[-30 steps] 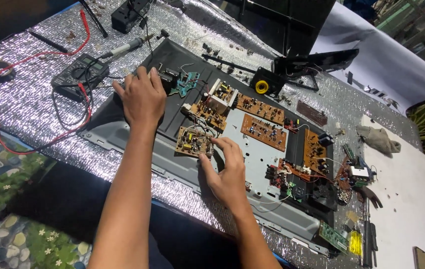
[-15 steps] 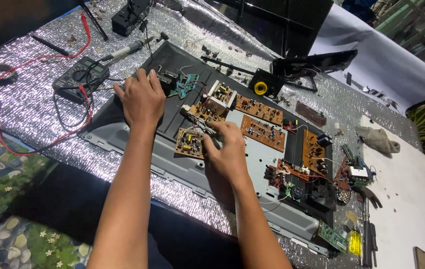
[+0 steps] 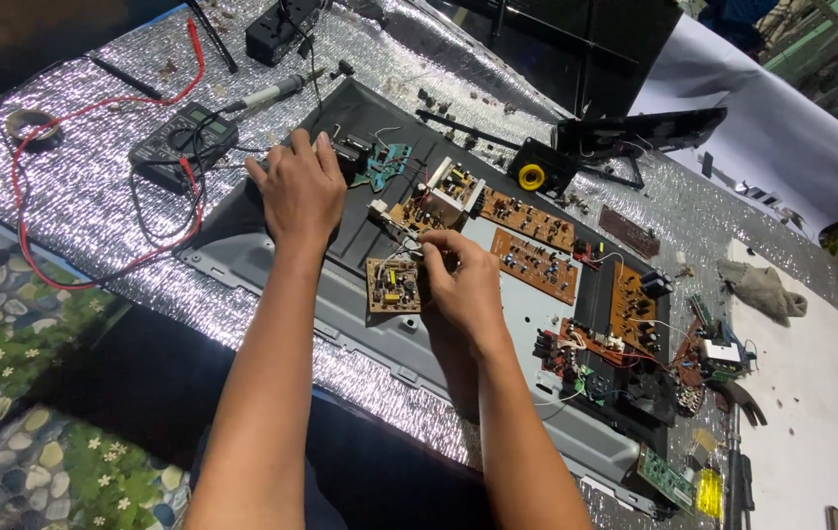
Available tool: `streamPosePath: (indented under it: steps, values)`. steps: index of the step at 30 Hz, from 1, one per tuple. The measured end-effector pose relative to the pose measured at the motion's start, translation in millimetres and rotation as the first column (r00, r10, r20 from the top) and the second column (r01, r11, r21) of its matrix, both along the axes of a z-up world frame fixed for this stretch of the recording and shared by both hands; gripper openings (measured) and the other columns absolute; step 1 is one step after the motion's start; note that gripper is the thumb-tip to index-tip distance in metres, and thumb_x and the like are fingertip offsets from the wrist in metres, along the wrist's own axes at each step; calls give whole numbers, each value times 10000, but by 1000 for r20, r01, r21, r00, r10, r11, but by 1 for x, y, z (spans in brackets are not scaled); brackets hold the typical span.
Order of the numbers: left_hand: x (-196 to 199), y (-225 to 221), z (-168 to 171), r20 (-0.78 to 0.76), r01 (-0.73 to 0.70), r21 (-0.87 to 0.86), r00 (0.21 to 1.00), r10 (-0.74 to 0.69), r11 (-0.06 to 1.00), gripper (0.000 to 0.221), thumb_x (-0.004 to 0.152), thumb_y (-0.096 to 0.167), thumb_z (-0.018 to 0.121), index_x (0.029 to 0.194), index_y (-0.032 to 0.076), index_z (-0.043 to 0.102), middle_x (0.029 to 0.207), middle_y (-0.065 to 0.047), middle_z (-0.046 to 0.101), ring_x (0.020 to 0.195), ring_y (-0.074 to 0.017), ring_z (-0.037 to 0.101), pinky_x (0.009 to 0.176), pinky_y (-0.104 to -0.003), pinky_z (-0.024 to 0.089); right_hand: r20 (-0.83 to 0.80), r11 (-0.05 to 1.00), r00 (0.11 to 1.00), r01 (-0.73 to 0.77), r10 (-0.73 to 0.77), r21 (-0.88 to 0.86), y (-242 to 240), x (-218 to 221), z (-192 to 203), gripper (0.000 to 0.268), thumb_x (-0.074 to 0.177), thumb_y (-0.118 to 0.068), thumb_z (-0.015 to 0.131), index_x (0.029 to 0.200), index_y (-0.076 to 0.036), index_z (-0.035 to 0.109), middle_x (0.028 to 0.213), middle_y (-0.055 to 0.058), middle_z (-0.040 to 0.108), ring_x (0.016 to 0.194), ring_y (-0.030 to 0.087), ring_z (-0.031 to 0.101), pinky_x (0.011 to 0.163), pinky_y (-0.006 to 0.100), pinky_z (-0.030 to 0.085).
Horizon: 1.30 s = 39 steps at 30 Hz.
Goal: Assembling and connecting circuit boards and internal components of a flat-screen television
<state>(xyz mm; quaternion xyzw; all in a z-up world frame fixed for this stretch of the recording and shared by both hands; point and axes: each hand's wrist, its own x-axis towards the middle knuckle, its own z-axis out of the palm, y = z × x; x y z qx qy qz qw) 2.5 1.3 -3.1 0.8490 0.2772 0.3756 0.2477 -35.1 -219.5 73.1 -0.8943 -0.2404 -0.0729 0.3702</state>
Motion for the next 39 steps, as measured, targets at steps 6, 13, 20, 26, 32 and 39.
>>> streamPosePath:
  steps: [6, 13, 20, 26, 32, 39]
  values:
    - [-7, -3, 13, 6, -9, -5, 1000, 9, 1000, 434, 1146, 366, 333, 1191, 16, 584, 822, -229, 704, 1032, -407, 713, 1064, -718, 342, -42, 997, 998, -43, 45, 62, 3, -3, 17, 206, 982, -201, 620, 1096, -144, 782, 817, 86, 777, 750, 252, 710, 736, 415, 571]
    - [-6, -2, 8, 16, -3, -5, 1000, 3, 1000, 424, 1150, 355, 324, 1213, 14, 570, 800, -219, 690, 1028, -398, 711, 1077, -710, 324, 0, 998, 998, -68, 68, -15, 6, 10, 26, 209, 949, -180, 639, 1095, -162, 788, 774, 112, 750, 727, 292, 695, 705, 428, 556]
    - [-8, 1, 14, 43, 41, -13, 998, -40, 999, 416, 1154, 334, 316, 1211, 23, 585, 802, -169, 686, 1056, -363, 706, 1096, -695, 322, -49, 962, 973, -230, 225, -146, 6, 41, 35, 305, 891, -6, 629, 1140, -103, 777, 943, 172, 761, 889, 380, 710, 833, 477, 567]
    - [3, 4, -1, 294, 38, 262, 948, -118, 964, 250, 1114, 240, 465, 1117, 79, 656, 979, -102, 696, 1195, -311, 653, 1140, -632, 266, -142, 967, 975, -193, 170, -168, -16, 23, 49, 302, 891, 9, 646, 1147, -84, 777, 1010, 189, 766, 946, 373, 718, 831, 467, 565]
    - [8, 9, -9, 369, 0, 350, 919, -138, 937, 194, 1094, 221, 501, 1054, 122, 663, 932, -48, 682, 1185, -267, 668, 1140, -564, 293, -139, 1000, 990, 6, -4, 15, -39, 3, 21, 246, 940, -64, 666, 1168, -87, 757, 1005, 174, 766, 900, 317, 733, 758, 425, 595]
    - [12, 11, -16, 342, -43, 364, 935, -90, 931, 207, 1105, 222, 492, 1019, 142, 662, 785, -11, 655, 1124, -227, 703, 1129, -532, 325, -381, 931, 924, 154, -16, 332, -26, -18, 8, 355, 924, -189, 738, 1245, -39, 718, 973, 149, 783, 851, 195, 700, 721, 346, 595]
